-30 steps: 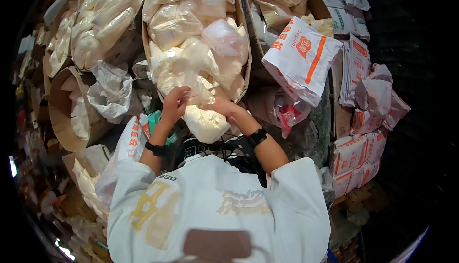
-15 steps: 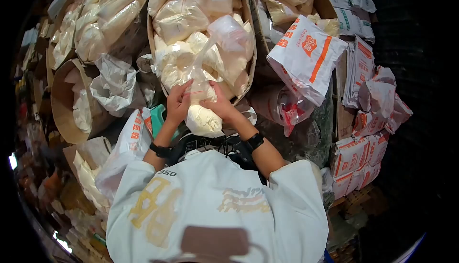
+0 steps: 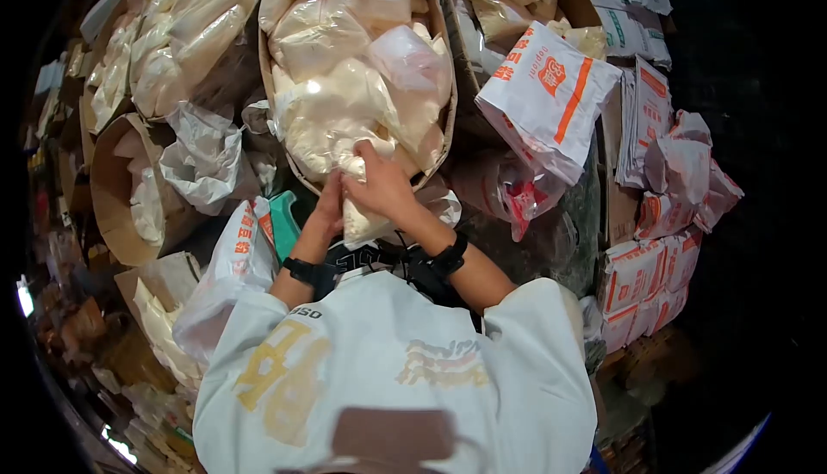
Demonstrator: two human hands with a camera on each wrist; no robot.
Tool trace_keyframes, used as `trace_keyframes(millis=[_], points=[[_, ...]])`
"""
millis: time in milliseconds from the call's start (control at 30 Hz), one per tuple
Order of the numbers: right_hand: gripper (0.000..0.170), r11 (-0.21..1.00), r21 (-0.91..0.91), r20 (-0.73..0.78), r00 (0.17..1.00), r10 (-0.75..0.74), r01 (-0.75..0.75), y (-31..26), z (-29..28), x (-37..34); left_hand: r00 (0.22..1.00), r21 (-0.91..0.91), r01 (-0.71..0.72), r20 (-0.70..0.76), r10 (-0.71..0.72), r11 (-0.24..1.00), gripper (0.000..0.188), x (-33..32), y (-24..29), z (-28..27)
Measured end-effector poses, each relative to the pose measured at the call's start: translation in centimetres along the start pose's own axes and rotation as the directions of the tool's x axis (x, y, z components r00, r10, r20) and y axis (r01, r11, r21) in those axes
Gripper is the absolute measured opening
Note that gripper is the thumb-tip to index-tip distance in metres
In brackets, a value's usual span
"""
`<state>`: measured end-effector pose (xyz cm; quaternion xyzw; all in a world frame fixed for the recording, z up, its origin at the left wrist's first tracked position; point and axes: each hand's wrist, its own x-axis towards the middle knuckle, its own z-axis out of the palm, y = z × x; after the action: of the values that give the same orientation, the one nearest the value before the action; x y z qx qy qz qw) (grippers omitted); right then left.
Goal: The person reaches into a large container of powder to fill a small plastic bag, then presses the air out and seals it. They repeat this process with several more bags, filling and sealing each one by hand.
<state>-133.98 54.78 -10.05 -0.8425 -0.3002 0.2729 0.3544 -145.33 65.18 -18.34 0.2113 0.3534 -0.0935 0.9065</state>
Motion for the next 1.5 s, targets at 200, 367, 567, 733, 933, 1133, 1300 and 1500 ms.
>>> trace_keyframes(millis=[200, 367, 567, 733, 933, 1133, 1300, 1500], points=[[0.03, 0.948, 0.295, 0.188, 0.966, -0.176, 0.115, 1.3, -2.0, 0.0, 0.925, -0.38, 0.149, 0.38, 0.008, 0.913, 0.073, 1.3, 1.0, -2.9], [0.029, 0.911, -0.096, -0.1, 0.907, -0.41, 0.401, 1.2, -4.1, 0.6, 0.967, -0.191, 0.084, 0.254, -0.034, 0.978, 0.064, -0.1, 2.0, -0.8], [0.032, 0.744, 0.663, 0.311, 0.934, -0.178, -0.08, 5.0, -6.2, 2.9, 0.955, -0.154, 0.048, 0.295, 0.0, 0.987, 0.065, -1.2, 2.5, -0.1], [0.033, 0.647, 0.676, 0.565, 0.811, -0.149, -0.352, 5.3, -7.7, 3.0, 0.923, -0.208, 0.07, 0.384, 0.015, 0.976, 0.061, -2.0, 3.0, 0.8], [0.014, 0.543, 0.802, 0.435, 0.866, -0.248, -0.247, 7.1, -4.4, 3.5, 0.939, -0.216, 0.126, 0.34, -0.046, 0.968, 0.063, -1.8, 2.7, 0.3], [0.012, 0.726, 0.682, 0.277, 0.949, -0.15, -0.084, 7.5, -4.7, 3.0, 0.967, -0.264, 0.067, 0.255, 0.003, 0.962, 0.066, -1.7, 2.3, 1.1], [0.02, 0.599, 0.781, 0.369, 0.904, -0.217, -0.175, 7.6, -6.2, 2.9, 0.975, -0.307, 0.009, 0.215, 0.06, 0.952, 0.064, -1.4, 0.7, -0.3], [0.028, 0.695, 0.707, 0.412, 0.875, -0.254, -0.132, 8.4, -6.4, 2.7, 0.985, -0.239, -0.113, 0.098, 0.14, 0.965, 0.058, 1.5, -2.7, -6.4]])
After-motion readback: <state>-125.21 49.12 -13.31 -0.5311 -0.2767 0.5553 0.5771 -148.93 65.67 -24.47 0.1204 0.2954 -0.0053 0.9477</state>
